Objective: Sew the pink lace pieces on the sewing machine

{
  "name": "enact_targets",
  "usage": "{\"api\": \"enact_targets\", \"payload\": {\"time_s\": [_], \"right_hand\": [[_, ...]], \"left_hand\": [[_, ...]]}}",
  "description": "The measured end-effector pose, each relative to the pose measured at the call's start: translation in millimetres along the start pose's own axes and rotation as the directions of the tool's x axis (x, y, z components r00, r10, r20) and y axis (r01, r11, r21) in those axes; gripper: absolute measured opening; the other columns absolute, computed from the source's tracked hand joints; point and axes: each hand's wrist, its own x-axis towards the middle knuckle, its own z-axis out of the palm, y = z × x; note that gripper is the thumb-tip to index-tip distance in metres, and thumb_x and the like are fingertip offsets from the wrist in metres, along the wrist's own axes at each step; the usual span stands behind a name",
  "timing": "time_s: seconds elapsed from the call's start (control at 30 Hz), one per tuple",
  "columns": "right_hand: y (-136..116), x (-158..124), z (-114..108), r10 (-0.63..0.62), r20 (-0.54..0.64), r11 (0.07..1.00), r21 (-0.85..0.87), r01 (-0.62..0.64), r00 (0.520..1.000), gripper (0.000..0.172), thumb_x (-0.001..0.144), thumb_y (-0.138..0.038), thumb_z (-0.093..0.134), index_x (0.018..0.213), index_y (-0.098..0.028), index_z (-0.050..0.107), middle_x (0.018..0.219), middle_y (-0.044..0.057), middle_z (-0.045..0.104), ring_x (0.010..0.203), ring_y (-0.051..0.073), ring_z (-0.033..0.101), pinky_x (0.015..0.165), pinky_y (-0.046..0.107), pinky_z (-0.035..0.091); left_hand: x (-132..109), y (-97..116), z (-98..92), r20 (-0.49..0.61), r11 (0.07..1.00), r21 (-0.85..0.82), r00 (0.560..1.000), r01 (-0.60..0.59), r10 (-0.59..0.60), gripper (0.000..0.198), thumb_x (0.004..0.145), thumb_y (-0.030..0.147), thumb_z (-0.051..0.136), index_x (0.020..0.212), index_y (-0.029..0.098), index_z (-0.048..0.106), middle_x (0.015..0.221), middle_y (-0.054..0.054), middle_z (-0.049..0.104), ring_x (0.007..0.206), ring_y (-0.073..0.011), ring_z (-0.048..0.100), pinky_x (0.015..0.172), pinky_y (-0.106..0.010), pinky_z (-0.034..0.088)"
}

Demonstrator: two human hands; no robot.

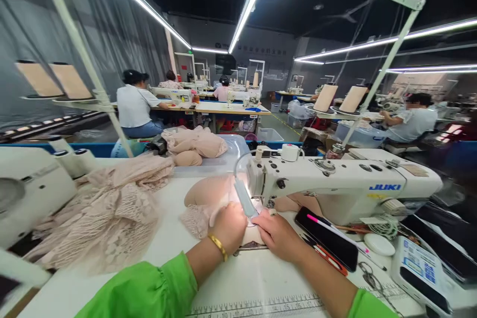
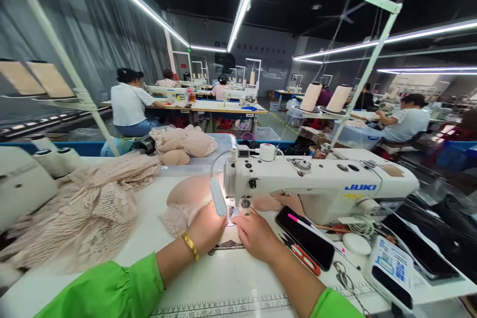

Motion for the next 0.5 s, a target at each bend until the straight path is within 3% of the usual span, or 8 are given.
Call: {"api": "enact_targets", "payload": {"time_s": [0.13,0.2,0.23,0.3,0.37,0.43,0.5], "right_hand": [[-6.0,-7.1,6.8,-0.095,-0.005,0.995,-0.035,0.094,0.996,0.032,0.1,-0.009,0.042,0.111,-0.024,0.069,0.091,0.007,0.069,0.08,0.024,0.064,0.068,0.033,0.05],[-12.0,-4.0,11.7,-0.201,-0.006,0.979,-0.046,0.2,0.98,0.033,0.101,-0.01,0.041,0.111,-0.025,0.068,0.095,0.008,0.072,0.086,0.023,0.068,0.071,0.032,0.055],[-17.4,-0.7,14.5,-0.269,-0.024,0.962,-0.062,0.268,0.963,0.036,0.101,-0.01,0.042,0.123,-0.025,0.066,0.108,0.01,0.074,0.097,0.024,0.07,0.078,0.033,0.057],[-34.2,7.7,21.0,-0.368,-0.057,0.926,-0.116,0.36,0.928,0.048,0.098,-0.011,0.049,0.143,-0.025,0.058,0.134,0.014,0.07,0.122,0.028,0.067,0.094,0.038,0.058],[-57.2,15.7,28.4,-0.399,-0.051,0.911,-0.138,0.389,0.916,0.053,0.092,-0.01,0.055,0.143,-0.026,0.059,0.149,0.014,0.063,0.136,0.034,0.059,0.104,0.046,0.054],[-82.4,19.0,36.6,-0.392,0.006,0.919,-0.042,0.392,0.92,0.042,0.086,-0.006,0.057,0.122,-0.025,0.07,0.143,0.011,0.068,0.135,0.036,0.06,0.107,0.051,0.051],[-106.7,13.0,44.2,-0.389,0.069,0.915,0.148,0.376,0.918,0.028,0.088,-0.009,0.06,0.108,-0.024,0.072,0.119,0.007,0.077,0.12,0.032,0.068,0.105,0.048,0.053]], "left_hand": [[-10.2,6.5,-10.1,0.12,0.994,0.078,0.99,0.071,-0.08,0.01,0.1,0.023,0.068,0.101,0.013,0.071,0.106,-0.007,0.073,0.101,-0.0225,0.07,0.088,-0.04,0.059],[-29.7,1.3,-20.6,0.166,0.989,0.106,0.979,0.1,-0.117,0.006,0.097,0.013,0.067,0.095,0.01,0.072,0.101,-0.012,0.075,0.101,-0.0268,0.072,0.084,-0.04,0.06],[-45.2,-2.1,-26.8,0.185,0.989,0.11,0.975,0.102,-0.121,0.005,0.093,0.009,0.068,0.093,0.009,0.072,0.099,-0.015,0.076,0.1,-0.0295,0.073,0.081,-0.04,0.06],[-87.1,-7.9,-40.8,0.222,0.992,0.099,0.97,0.078,-0.098,0.008,0.086,0.009,0.071,0.094,0.01,0.073,0.099,-0.017,0.077,0.096,-0.0323,0.074,0.079,-0.039,0.058],[-137.9,-12.3,-58.3,0.261,0.997,0.058,0.964,0.046,-0.059,0.007,0.09,0.017,0.068,0.095,0.014,0.072,0.097,-0.014,0.078,0.089,-0.03,0.075,0.076,-0.036,0.057],[-189.4,-17.4,-79.2,0.298,0.992,-0.118,0.955,0.038,-0.002,0.013,0.099,0.023,0.057,0.096,0.021,0.07,0.099,-0.007,0.079,0.092,-0.0251,0.074,0.079,-0.031,0.054],[-235.2,-25.9,-98.4,0.317,0.933,-0.3,0.943,0.196,-0.096,0.015,0.098,0.024,0.053,0.098,0.026,0.068,0.102,-0.003,0.077,0.099,-0.0239,0.071,0.085,-0.03,0.052]]}}
